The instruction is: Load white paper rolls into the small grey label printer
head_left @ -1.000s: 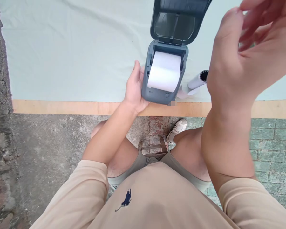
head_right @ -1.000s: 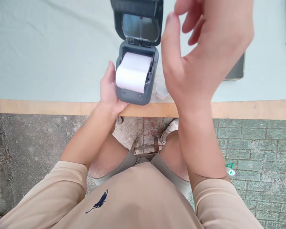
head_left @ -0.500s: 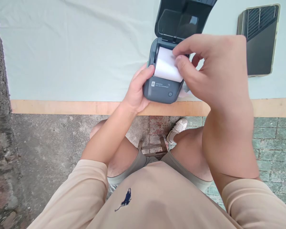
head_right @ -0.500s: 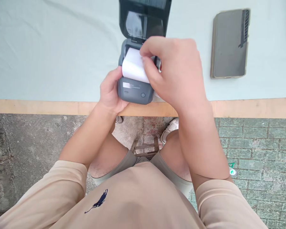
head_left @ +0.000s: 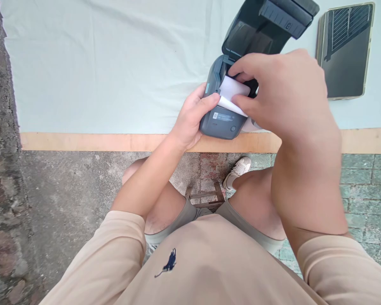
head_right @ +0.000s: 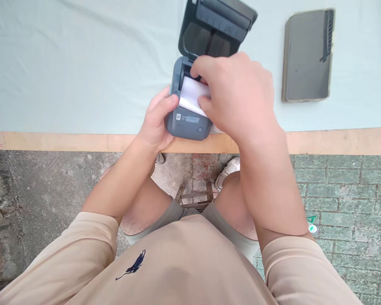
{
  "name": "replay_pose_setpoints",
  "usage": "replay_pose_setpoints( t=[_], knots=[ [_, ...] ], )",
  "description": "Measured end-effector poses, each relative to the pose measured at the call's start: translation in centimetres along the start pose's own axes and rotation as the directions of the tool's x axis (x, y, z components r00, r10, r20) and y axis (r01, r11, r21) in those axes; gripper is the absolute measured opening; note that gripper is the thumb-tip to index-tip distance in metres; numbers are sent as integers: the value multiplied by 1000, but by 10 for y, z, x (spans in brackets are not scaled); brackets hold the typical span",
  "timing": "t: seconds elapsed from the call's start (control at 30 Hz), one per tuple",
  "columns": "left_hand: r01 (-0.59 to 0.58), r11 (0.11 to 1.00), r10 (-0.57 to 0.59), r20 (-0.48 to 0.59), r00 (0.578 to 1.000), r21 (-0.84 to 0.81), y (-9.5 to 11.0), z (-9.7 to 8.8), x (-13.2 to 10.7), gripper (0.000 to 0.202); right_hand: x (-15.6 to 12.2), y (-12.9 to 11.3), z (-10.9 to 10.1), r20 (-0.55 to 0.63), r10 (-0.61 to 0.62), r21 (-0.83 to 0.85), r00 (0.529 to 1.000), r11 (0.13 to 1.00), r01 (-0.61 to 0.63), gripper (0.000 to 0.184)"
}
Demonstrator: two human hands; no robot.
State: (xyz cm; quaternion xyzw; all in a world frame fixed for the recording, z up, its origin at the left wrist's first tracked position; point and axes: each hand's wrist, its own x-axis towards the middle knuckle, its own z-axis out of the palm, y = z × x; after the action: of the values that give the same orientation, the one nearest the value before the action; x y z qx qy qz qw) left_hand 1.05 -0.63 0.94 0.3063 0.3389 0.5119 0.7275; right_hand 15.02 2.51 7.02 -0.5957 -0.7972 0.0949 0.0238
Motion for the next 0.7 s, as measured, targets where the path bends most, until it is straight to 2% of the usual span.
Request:
replay_pose_setpoints(
  t=[0.17, 0.3, 0.43, 0.53, 0.7],
  knots=[
    [14, 1000, -14, -21, 1000, 0, 0, -1, 2, 13, -3, 1, -6, -71, 2, 79, 997, 997, 4, 37],
    [22, 999, -22, -25, 999, 28, 1, 1, 1, 13, -5, 2, -8, 25, -58, 63, 998, 996, 56, 37],
    [42, 998, -42, -12, 999, 41, 1, 2, 0, 13, -1, 2, -1, 78, -1, -26, 997, 1000, 3, 37],
    [44, 998, -43, -32, 999, 43, 1, 1, 0, 12, 3, 1, 5, 48, 48, -66, 998, 997, -45, 35],
    [8, 1000, -8, -37, 999, -10, -1, -1, 2, 13, 1, 1, -4, -37, -54, 7, 998, 999, 54, 41]
  ],
)
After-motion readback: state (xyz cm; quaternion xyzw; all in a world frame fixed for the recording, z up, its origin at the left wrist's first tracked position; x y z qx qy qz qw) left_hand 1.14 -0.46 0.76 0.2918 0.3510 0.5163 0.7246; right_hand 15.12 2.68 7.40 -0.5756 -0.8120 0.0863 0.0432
